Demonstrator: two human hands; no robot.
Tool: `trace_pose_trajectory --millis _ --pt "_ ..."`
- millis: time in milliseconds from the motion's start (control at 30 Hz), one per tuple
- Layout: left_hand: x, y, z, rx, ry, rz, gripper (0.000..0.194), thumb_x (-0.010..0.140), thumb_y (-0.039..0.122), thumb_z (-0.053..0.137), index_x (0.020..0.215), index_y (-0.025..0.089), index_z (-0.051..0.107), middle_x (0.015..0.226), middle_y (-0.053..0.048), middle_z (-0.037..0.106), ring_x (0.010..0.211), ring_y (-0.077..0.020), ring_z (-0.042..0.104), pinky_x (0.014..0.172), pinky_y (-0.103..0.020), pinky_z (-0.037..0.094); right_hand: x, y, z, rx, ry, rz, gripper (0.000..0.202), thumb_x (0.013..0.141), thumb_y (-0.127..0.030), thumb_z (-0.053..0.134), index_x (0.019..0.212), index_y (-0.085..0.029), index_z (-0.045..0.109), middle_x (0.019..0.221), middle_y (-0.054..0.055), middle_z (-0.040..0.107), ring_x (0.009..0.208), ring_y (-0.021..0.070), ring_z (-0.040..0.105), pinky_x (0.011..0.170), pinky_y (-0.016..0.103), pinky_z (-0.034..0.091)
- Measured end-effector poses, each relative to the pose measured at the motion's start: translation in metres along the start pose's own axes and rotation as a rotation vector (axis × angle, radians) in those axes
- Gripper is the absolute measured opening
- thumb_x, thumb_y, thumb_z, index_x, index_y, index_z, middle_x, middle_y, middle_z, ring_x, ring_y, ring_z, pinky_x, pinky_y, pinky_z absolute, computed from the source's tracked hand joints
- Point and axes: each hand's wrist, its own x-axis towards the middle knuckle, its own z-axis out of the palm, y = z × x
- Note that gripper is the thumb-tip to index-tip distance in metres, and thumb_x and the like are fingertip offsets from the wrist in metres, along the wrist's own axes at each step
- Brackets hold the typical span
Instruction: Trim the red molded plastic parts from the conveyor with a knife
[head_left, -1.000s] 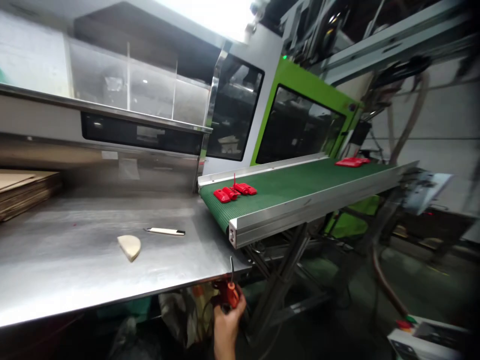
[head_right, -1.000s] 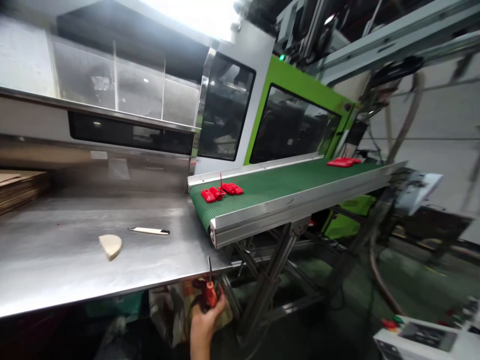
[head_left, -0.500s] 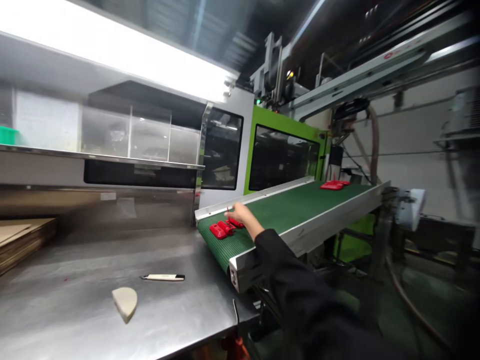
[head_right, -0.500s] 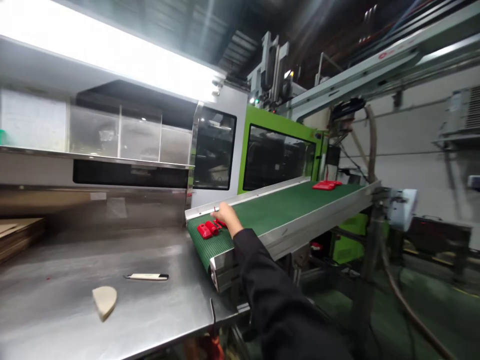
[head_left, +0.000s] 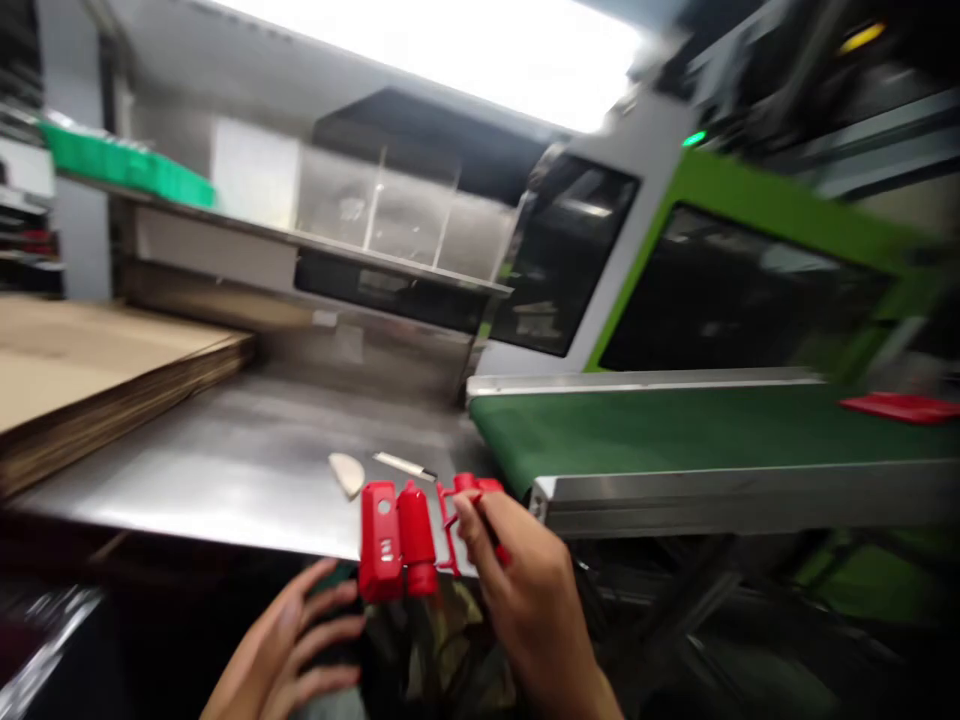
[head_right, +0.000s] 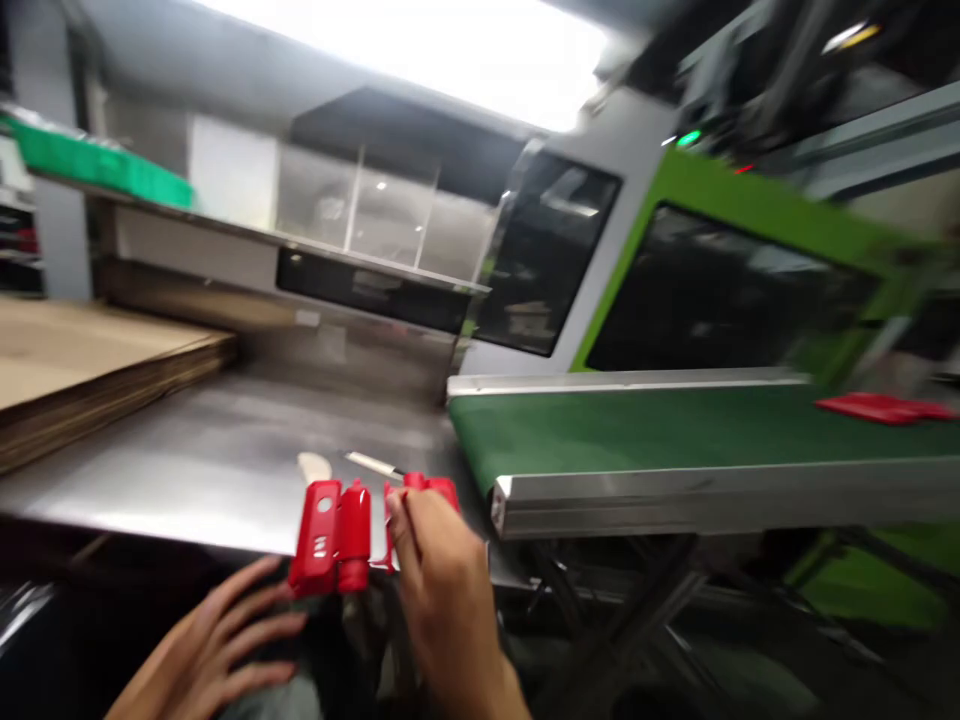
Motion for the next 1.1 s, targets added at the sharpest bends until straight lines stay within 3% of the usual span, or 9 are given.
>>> trace_pose_trajectory --millis 167,367,500,633,767,867,933,1033,1100 --pt "-0.021 0.004 -0.016 -0.468 -0.011 -0.195 0.045 0.086 0.036 0.062 0.124 0.013 0.054 0.114 -0.018 0.068 0.100 -0.0349 0.066 0.082 -0.049 0.054 -0.074 -0.033 0.028 0.329 -0.227 0.006 0.015 0.094 -0.023 0.049 0.100 -0.025 0.062 0.087 -0.001 0.065 0.078 0.0107 0.060 0.071 0.020 0.047" --pt "-0.033 0.007 -0.036 -0.468 0.080 -0.259 0.035 0.084 0.020 0.063 0.118 0.012 0.057 0.106 -0.018 0.071 0.090 -0.0337 0.070 0.079 -0.049 0.056 -0.097 0.012 0.028 0.738 -0.334 0.659 0.062 0.085 -0.050 0.059 0.138 -0.025 0.038 0.133 0.011 0.052 0.116 0.0207 0.056 0.096 0.035 0.048" --pt "-0.035 0.010 -0.041 -0.425 0.092 -0.322 0.035 0.086 0.017 0.059 0.119 0.009 0.055 0.099 -0.019 0.072 0.086 -0.0348 0.070 0.072 -0.050 0.057 -0.099 0.010 0.039 0.955 -0.637 0.584 0.046 0.087 -0.049 0.056 0.121 -0.018 0.056 0.105 0.011 0.070 0.095 0.0249 0.068 0.079 0.040 0.057" --pt "-0.038 0.011 -0.052 -0.442 0.043 -0.378 0.036 0.085 0.023 0.062 0.119 0.011 0.054 0.101 -0.019 0.071 0.083 -0.0334 0.070 0.071 -0.051 0.056 -0.097 0.004 0.043 0.860 -0.518 0.419 0.028 0.086 -0.033 0.062 0.113 -0.023 0.063 0.111 0.008 0.069 0.104 0.0238 0.064 0.093 0.044 0.050" --pt "-0.038 0.004 -0.065 -0.500 -0.095 -0.526 0.040 0.088 0.035 0.056 0.116 0.007 0.057 0.095 -0.020 0.071 0.073 -0.0285 0.069 0.056 -0.040 0.056 -0.099 0.004 0.041 0.779 -0.468 0.221 0.023 0.080 -0.023 0.066 0.100 -0.032 0.072 0.119 0.000 0.067 0.127 0.0251 0.048 0.116 0.049 0.016" --pt "-0.039 0.002 -0.065 -0.496 -0.060 -0.430 0.040 0.088 0.032 0.056 0.120 0.009 0.054 0.093 -0.018 0.071 0.076 -0.0311 0.068 0.057 -0.042 0.056 -0.103 -0.007 0.038 0.771 -0.441 0.305 0.023 0.086 -0.025 0.060 0.107 -0.029 0.068 0.115 0.004 0.069 0.115 0.0244 0.059 0.105 0.047 0.039" --pt "-0.042 0.003 -0.063 -0.470 -0.027 -0.308 0.037 0.087 0.024 0.056 0.122 0.012 0.051 0.095 -0.017 0.071 0.079 -0.0334 0.068 0.059 -0.046 0.055 -0.103 -0.015 0.033 0.932 -0.566 0.570 0.027 0.089 -0.030 0.054 0.114 -0.023 0.061 0.108 0.008 0.070 0.099 0.0217 0.067 0.086 0.038 0.053" --pt "-0.045 0.005 -0.061 -0.447 -0.014 -0.260 0.032 0.087 0.019 0.052 0.118 0.010 0.051 0.097 -0.020 0.071 0.075 -0.0330 0.068 0.059 -0.048 0.055 -0.091 -0.010 0.024 1.117 -0.690 0.954 0.041 0.085 -0.039 0.059 0.121 -0.020 0.053 0.099 0.008 0.069 0.080 0.0187 0.069 0.071 0.033 0.056" --pt "-0.045 0.003 -0.062 -0.471 0.031 -0.262 0.031 0.088 0.021 0.052 0.117 0.010 0.051 0.099 -0.020 0.070 0.072 -0.0319 0.067 0.058 -0.048 0.054 -0.072 0.008 0.023 1.012 -0.573 0.950 0.052 0.081 -0.045 0.064 0.125 -0.022 0.047 0.098 0.006 0.067 0.074 0.0189 0.068 0.066 0.035 0.057"
